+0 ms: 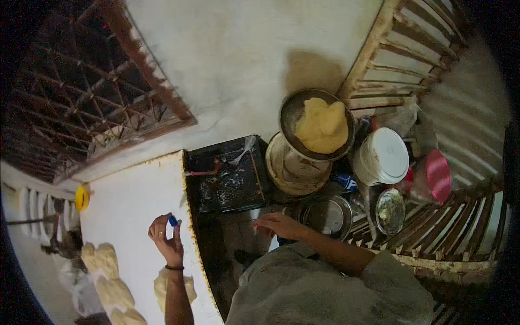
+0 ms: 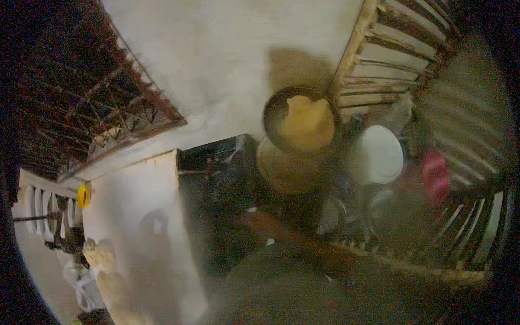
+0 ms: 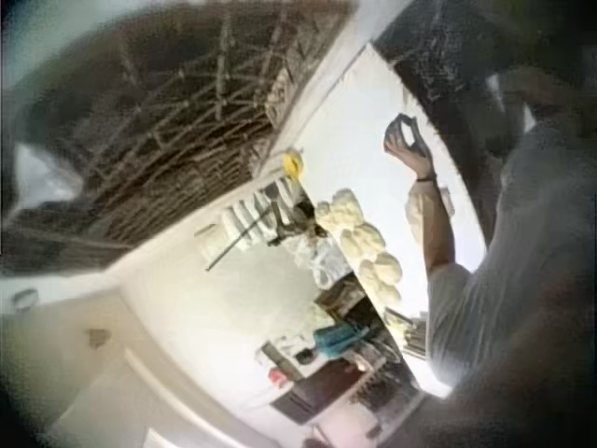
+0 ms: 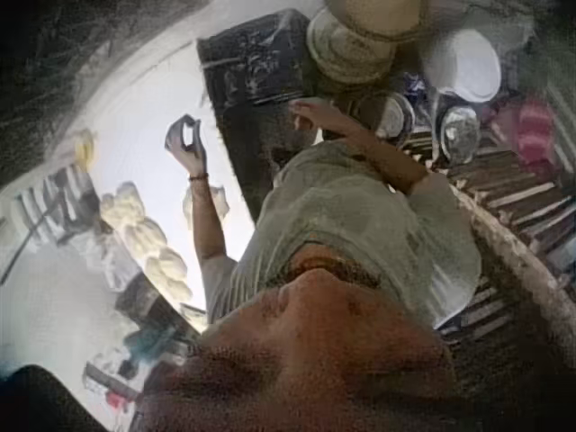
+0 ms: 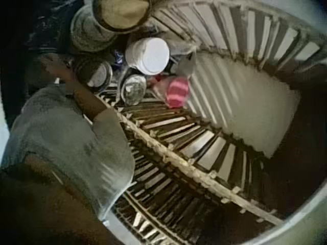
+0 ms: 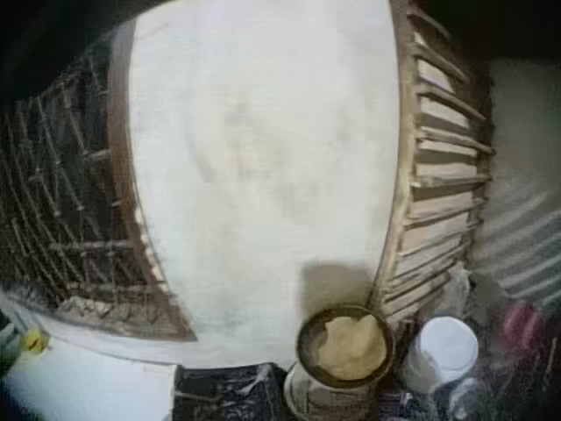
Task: The person cuts portions of dough using a knife and shapes them into rounded mounds by hand on a white counter.
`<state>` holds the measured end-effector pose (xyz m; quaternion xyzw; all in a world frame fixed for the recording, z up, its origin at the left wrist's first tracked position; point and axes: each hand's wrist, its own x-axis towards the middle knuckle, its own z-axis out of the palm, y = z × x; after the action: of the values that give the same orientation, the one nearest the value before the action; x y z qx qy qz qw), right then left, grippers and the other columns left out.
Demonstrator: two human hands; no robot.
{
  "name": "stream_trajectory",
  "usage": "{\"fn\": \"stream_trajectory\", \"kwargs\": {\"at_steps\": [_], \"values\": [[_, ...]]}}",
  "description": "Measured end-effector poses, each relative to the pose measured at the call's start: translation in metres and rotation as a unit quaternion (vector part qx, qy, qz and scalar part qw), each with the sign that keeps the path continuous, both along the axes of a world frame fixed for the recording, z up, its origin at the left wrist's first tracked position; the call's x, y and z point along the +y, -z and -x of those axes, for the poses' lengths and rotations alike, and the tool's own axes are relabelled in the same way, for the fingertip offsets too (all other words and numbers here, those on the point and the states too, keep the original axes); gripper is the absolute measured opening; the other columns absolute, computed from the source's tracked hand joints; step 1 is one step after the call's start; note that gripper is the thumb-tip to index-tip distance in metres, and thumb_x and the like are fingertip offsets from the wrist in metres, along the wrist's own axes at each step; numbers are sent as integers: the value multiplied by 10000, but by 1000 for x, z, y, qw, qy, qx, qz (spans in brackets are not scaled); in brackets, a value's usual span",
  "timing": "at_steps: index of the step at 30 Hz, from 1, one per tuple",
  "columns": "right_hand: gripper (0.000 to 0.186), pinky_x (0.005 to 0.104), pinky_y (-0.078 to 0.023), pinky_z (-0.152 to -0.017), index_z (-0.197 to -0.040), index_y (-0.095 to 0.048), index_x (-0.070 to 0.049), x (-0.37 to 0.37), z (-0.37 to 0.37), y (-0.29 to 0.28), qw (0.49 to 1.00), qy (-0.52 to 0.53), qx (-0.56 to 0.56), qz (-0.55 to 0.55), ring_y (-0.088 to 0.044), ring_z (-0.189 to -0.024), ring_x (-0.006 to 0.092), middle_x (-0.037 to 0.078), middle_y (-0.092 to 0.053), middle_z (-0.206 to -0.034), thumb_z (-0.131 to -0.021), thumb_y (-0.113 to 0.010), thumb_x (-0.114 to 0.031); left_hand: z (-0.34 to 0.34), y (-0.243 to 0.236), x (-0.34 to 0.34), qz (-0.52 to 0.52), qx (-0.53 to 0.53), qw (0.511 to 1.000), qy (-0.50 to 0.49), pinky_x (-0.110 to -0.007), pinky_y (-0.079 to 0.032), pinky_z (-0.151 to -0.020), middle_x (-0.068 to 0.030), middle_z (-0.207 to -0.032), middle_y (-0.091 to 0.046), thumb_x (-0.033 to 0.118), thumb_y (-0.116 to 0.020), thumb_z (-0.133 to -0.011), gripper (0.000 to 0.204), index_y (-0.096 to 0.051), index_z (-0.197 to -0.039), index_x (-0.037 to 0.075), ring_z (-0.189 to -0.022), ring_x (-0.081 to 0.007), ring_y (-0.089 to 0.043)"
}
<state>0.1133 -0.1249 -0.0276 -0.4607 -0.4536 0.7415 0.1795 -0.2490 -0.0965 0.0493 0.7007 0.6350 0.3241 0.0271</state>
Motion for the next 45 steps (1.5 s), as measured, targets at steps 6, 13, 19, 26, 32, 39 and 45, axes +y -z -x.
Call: {"fn": "stream_trajectory", "kwargs": {"at_steps": [6, 13, 19, 26, 32, 39, 45], "values": [[535, 324, -512, -969, -1409, -535, -30, 16, -41, -165, 938, 171, 281, -110, -614, -1077, 180, 78, -636, -1213, -1125, -398, -463, -226, -93, 10, -115, -116, 943, 289, -451, -405, -1025, -23, -1164, -761, 151, -803, -802, 231, -776, -1030, 156, -1229, -301, -583], [452, 362, -582, -772, -1114, -585, -30, 2, -194, -147, 853, 487, -2, -188, -666, -823, 200, 61, -634, -867, -1078, -521, -476, -377, -50, 88, -46, -199, 907, 368, -434, -475, -988, -157, -1221, -622, 91, -806, -840, 362, -683, -1180, 94, -1176, -366, -559], [581, 472, -526, -757, -1266, -550, 32, -13, -212, -94, 820, 390, -315, -275, -664, -785, 292, 157, -663, -880, -1074, -510, -515, -426, 5, 136, 0, -310, 887, 343, -352, -532, -802, -138, -1044, -639, 56, -775, -890, 292, -638, -1147, 42, -871, -266, -629], [472, 526, -502, -719, -1279, -548, -15, -8, -201, -100, 805, 339, -370, -317, -673, -827, 475, 277, -668, -873, -1087, -497, -443, -409, -51, 133, 11, -238, 905, 354, -334, -544, -785, -143, -1055, -716, 29, -728, -923, 191, -725, -1114, 18, -839, -236, -667], [398, 596, -503, -741, -1303, -525, -20, 53, -195, -93, 806, 282, -369, -367, -638, -889, 563, 335, -676, -910, -1074, -522, -345, -396, -39, 144, 52, -271, 885, 376, -297, -540, -796, -113, -1061, -728, 31, -709, -949, 179, -742, -1124, 8, -929, -179, -690], [369, 604, -515, -765, -1288, -488, 5, 8, -170, -116, 886, 222, -319, -251, -659, -883, 541, 333, -669, -870, -1080, -510, -298, -387, -45, 150, 95, -438, 848, 283, -228, -496, -736, -27, -1006, -692, 22, -652, -995, 145, -714, -1119, -21, -838, -65, -594], [358, 609, -495, -686, -1244, -481, 29, 60, -160, -104, 817, 278, -340, -374, -648, -798, 562, 319, -667, -838, -1094, -486, -296, -390, -62, 134, 76, -383, 871, 297, -235, -498, -735, -45, -996, -709, 18, -645, -991, 146, -716, -1116, -6, -834, -67, -604]]}}
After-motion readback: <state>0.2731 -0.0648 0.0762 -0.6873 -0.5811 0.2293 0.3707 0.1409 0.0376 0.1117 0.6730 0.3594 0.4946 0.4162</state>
